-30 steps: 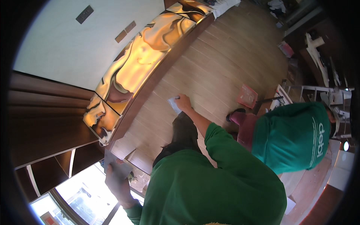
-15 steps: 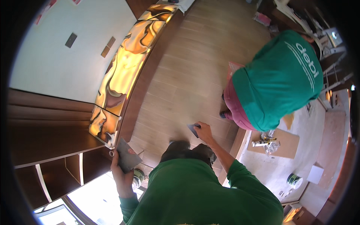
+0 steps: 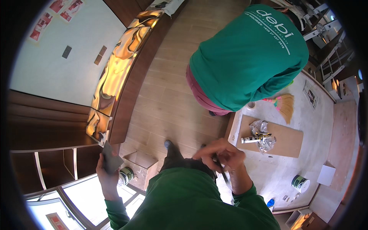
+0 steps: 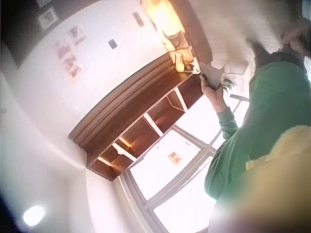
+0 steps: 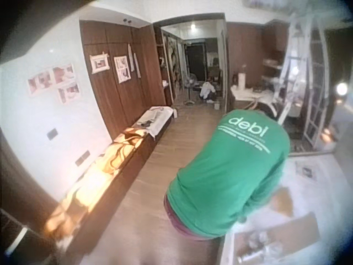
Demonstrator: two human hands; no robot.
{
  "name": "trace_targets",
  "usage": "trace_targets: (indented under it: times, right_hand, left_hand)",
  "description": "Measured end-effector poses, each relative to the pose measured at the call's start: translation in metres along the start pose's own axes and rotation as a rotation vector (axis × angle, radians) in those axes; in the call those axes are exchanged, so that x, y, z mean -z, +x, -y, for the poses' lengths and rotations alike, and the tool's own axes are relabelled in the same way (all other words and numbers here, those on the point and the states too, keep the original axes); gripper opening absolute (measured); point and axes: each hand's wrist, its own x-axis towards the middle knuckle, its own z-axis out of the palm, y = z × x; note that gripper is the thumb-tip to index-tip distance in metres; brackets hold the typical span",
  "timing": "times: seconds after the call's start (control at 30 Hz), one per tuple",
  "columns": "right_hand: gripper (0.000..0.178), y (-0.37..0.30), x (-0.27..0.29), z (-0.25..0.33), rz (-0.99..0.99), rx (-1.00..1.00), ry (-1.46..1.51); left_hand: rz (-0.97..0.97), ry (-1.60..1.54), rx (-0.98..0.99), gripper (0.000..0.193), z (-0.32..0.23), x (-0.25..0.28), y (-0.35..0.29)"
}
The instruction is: The person applies adhesive to a wall panel using a putty knife and then presses the panel onto a wall section. The person moves between rooms, retrieves materials, and aligns the panel on the wall surface.
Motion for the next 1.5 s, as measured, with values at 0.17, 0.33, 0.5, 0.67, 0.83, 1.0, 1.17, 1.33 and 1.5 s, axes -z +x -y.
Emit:
trace_targets:
  times: [0.17,0.33,0.5,0.67,0.83,1.0,1.17,1.33,1.5]
  right_hand:
    - [0.073,0.003,-0.047,0.069,0.59,0.208,0.059]
    - [0.075,0.019,-0.102,0.077,0.743,0.423,0.289]
    - [0.066,0.029,-0.113,0.079,0.81,0.481,0.392]
    - [0.074,0.027,-0.084,0.063,0.553,0.32,0.175]
    - [0.054,0.041,-0.035,0.007,-0.24,-0.153,-0.118]
    - [0.031,0.012,0.043,-0.094,-0.7,-0.4,-0.156]
    - [0.024,0.003,0.022,-0.125,-0.727,-0.493,-0.143]
    - [0.024,0.043,-0.006,-0.147,-0.595,-0.505,-0.28]
    - [0.037,0.12,-0.1,-0.172,-0.389,-0.486,-0.336]
  left_hand:
    - [-0.035,-0.023,0.017,0.034,0.005,-0.043,-0.034]
    - [0.034,-0.082,0.018,0.039,0.015,-0.048,-0.061]
    - [-0.123,-0.067,-0.015,0.036,0.036,-0.053,-0.083]
    - [-0.141,0.146,-0.114,0.037,0.045,-0.019,-0.097]
    - [-0.146,-0.154,-0.067,0.039,0.053,0.007,-0.102]
    - [-0.095,-0.212,-0.137,0.042,0.062,0.019,-0.095]
    - [-0.242,-0.251,-0.15,0.042,0.072,0.036,-0.106]
    - [-0.261,-0.418,-0.155,0.042,0.076,0.053,-0.103]
    - [-0.268,-0.665,-0.094,0.04,0.058,0.058,-0.082]
